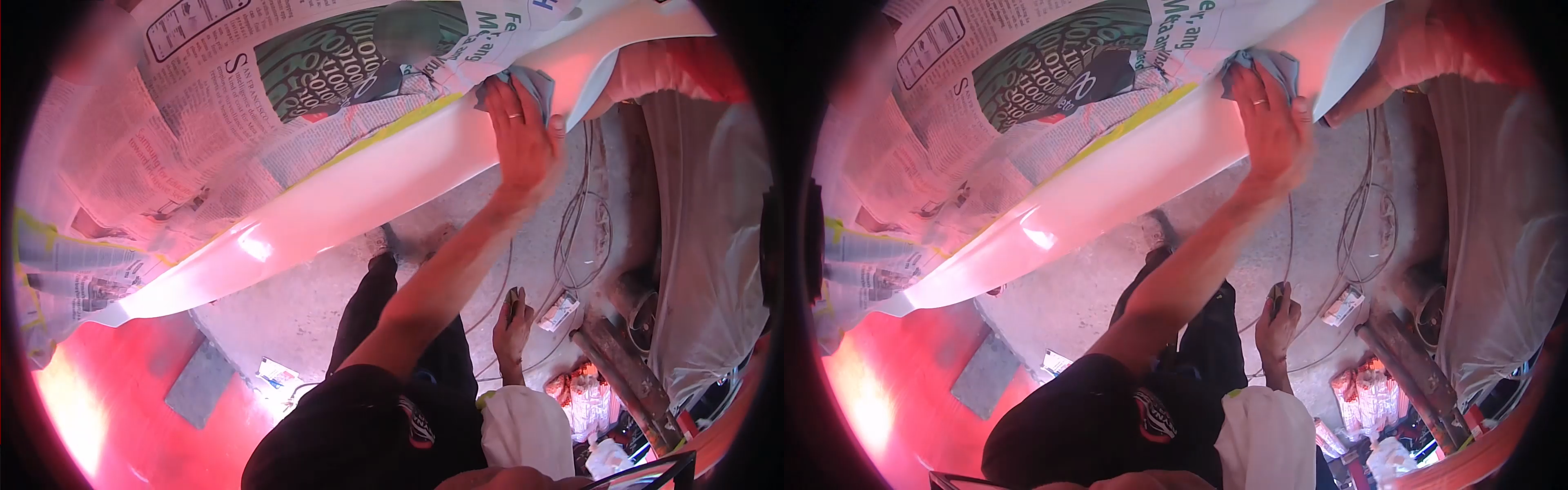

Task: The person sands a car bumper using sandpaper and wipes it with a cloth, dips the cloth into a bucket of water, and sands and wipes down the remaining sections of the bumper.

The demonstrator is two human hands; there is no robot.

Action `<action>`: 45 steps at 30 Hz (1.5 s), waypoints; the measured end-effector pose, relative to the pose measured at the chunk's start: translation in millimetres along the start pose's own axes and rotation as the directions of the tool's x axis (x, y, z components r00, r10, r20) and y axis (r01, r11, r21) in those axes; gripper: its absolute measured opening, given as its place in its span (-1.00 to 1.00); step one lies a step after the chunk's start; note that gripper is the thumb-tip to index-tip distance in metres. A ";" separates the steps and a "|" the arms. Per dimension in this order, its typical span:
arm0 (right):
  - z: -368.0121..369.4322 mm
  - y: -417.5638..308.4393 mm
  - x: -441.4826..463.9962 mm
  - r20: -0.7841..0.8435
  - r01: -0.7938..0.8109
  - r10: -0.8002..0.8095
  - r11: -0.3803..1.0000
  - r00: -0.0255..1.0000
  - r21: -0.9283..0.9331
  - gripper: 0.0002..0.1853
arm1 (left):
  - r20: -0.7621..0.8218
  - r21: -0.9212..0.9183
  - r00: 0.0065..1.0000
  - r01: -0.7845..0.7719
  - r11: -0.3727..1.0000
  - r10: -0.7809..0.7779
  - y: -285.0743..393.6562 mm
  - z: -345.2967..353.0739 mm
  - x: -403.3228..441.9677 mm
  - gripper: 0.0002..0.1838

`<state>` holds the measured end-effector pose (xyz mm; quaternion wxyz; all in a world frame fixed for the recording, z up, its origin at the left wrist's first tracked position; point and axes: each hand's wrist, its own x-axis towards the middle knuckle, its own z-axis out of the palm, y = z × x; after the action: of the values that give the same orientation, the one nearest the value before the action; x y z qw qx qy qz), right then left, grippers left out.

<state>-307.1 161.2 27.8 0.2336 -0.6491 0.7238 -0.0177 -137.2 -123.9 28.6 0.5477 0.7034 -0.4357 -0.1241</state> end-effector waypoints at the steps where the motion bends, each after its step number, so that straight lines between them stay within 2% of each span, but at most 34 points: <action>1: 2.4 -1.9 0.8 -0.013 -0.038 0.039 0.997 0.999 0.062 -0.40 | -0.001 0.000 1.000 -0.003 1.000 0.003 -3.3 -0.7 0.0 -0.27; 3: 11.8 -8.9 3.3 0.003 -0.040 0.040 0.993 0.999 0.108 -0.35 | 0.088 0.091 0.995 -0.060 0.994 0.052 -13.8 -9.7 -2.9 -0.30; 4: 17.1 -15.0 3.7 0.020 -0.043 0.041 0.987 0.999 0.155 -0.30 | 0.138 0.266 0.979 -0.185 0.946 0.152 -30.7 -26.3 -5.4 -0.34; 5: 22.2 -20.6 5.4 0.045 -0.013 0.005 0.986 0.999 0.165 -0.28 | 0.214 0.355 0.962 -0.241 0.903 0.172 -47.9 -50.8 -11.7 -0.36; 6: 27.0 -25.8 6.1 0.047 -0.011 0.003 0.986 0.999 0.166 -0.28 | 0.386 0.461 0.897 -0.391 0.797 0.217 -64.9 -84.6 -15.2 -0.37; 8: 33.4 -34.6 9.1 0.137 0.095 -0.117 0.983 0.984 0.154 -0.28 | 0.496 0.573 0.843 -0.498 0.651 0.208 -81.6 -152.1 -23.4 -0.42; 9: 32.7 -40.3 11.6 0.129 0.103 -0.130 0.975 0.983 0.199 -0.36 | 0.511 0.607 0.839 -0.507 0.612 0.187 -83.5 -188.2 -26.9 -0.43; 10: 30.9 -40.5 14.1 0.129 0.107 -0.136 0.972 0.982 0.209 -0.36 | 0.538 0.689 0.841 -0.474 0.549 0.052 -82.5 -220.9 -30.9 -0.44; 11: 30.0 -39.3 16.7 0.170 0.140 -0.178 0.967 0.969 0.213 -0.41 | 0.465 0.759 0.884 -0.368 0.537 -0.052 -101.2 -254.0 -44.4 -0.44; 12: 30.2 -36.6 19.0 0.209 0.168 -0.214 0.961 0.954 0.217 -0.46 | 0.451 0.804 0.888 -0.360 0.473 -0.089 -114.6 -290.9 -52.2 -0.43; 14: 33.9 -28.9 26.4 0.196 0.186 -0.240 0.948 0.951 0.258 -0.49 | 0.282 0.901 0.940 -0.192 0.389 -0.191 -137.2 -355.6 -67.4 -0.39; 16: 34.8 -36.4 46.7 0.168 0.206 -0.265 0.931 0.950 0.302 -0.53 | 0.172 0.952 0.959 -0.102 0.290 -0.224 -149.1 -389.7 -70.7 -0.35; 18: 7.1 -73.5 72.8 0.095 0.221 -0.273 0.903 0.957 0.369 -0.55 | 0.226 0.934 0.958 -0.162 0.318 -0.178 -161.0 -395.0 -75.4 -0.33; 20: -24.0 -122.6 99.0 -0.008 0.253 -0.282 0.848 0.959 0.467 -0.56 | 0.164 0.918 0.974 -0.091 0.387 -0.160 -161.9 -389.3 -74.6 -0.34; 21: -33.1 -141.4 110.0 -0.022 0.254 -0.277 0.843 0.961 0.474 -0.56 | 0.170 0.916 0.975 -0.103 0.388 -0.143 -160.8 -387.2 -73.8 -0.34; 23: -45.0 -172.0 126.3 0.042 0.082 -0.180 0.630 0.983 0.772 -0.59 | 0.191 0.903 0.978 -0.143 0.405 -0.079 -157.8 -387.3 -72.7 -0.39; 24: -39.1 -177.2 135.4 0.023 0.087 -0.169 0.616 0.985 0.783 -0.59 | 0.208 0.896 0.977 -0.174 0.408 -0.040 -164.0 -390.0 -74.2 -0.37; 25: -24.7 -180.0 141.7 -0.171 0.300 -0.254 0.657 0.952 0.691 -0.61 | 0.206 0.893 0.975 -0.150 0.425 -0.088 -166.3 -393.3 -75.4 -0.35; 26: -17.2 -184.7 146.3 -0.346 0.483 -0.340 0.683 0.874 0.549 -0.63 | 0.210 0.887 0.968 -0.130 0.443 -0.136 -166.5 -394.4 -75.9 -0.32; 27: -20.1 -193.8 150.6 -0.368 0.475 -0.311 0.687 0.876 0.551 -0.63 | 0.222 0.881 0.966 -0.141 0.452 -0.131 -167.5 -394.7 -75.0 -0.32; 30: -32.9 -223.9 160.2 -0.393 0.390 -0.179 0.730 0.902 0.561 -0.74 | 0.251 0.867 0.957 -0.156 0.473 -0.146 -164.8 -398.2 -75.9 -0.31; 31: -35.6 -237.1 163.6 -0.261 0.163 0.040 0.688 0.965 0.707 -0.76 | 0.301 0.848 0.945 -0.205 0.488 -0.126 -166.4 -405.6 -79.9 -0.29; 32: -35.3 -246.9 173.7 -0.107 -0.054 0.240 0.579 0.965 0.814 -0.79 | 0.348 0.824 0.932 -0.256 0.505 -0.096 -172.3 -407.3 -76.6 -0.27; 33: -16.4 -247.7 186.0 -0.212 0.006 0.269 0.605 0.939 0.796 -0.79 | 0.375 0.812 0.922 -0.278 0.513 -0.094 -172.8 -410.0 -73.8 -0.27; 34: -11.4 -254.8 197.3 -0.210 -0.008 0.288 0.607 0.934 0.794 -0.79 | 0.422 0.786 0.901 -0.313 0.533 -0.094 -170.5 -411.8 -71.9 -0.24; 36: 2.5 -271.3 211.8 -0.335 -0.020 0.417 0.651 0.845 0.759 -0.76 | 0.493 0.750 0.864 -0.365 0.552 -0.100 -171.9 -421.1 -77.0 -0.21; 38: 9.3 -282.5 220.8 -0.364 -0.053 0.464 0.672 0.808 0.738 -0.77 | 0.529 0.748 0.838 -0.386 0.540 -0.133 -184.1 -426.3 -77.8 -0.15; 40: 12.4 -291.5 224.4 -0.562 0.043 0.360 0.815 0.745 0.578 -0.80 | 0.585 0.699 0.803 -0.428 0.573 -0.113 -182.5 -428.8 -75.5 -0.14; 42: 12.5 -302.3 228.8 -0.572 0.022 0.424 0.790 0.702 0.612 -0.83 | 0.548 0.737 0.806 -0.337 0.586 -0.225 -182.0 -428.9 -75.8 -0.12; 44: 8.5 -307.5 227.5 -0.557 -0.157 0.454 0.852 0.695 0.499 -0.80 | 0.564 0.719 0.802 -0.361 0.593 -0.195 -183.4 -428.7 -76.0 -0.12; 45: 9.7 -306.4 227.5 -0.541 -0.181 0.485 0.835 0.687 0.519 -0.76 | 0.571 0.719 0.798 -0.373 0.586 -0.193 -185.0 -429.1 -76.2 -0.12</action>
<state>-29.2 -99.8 48.3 0.1007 -0.3870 0.8444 -0.3564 185.9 221.2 1.4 0.0091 0.7713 -0.6289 -0.0978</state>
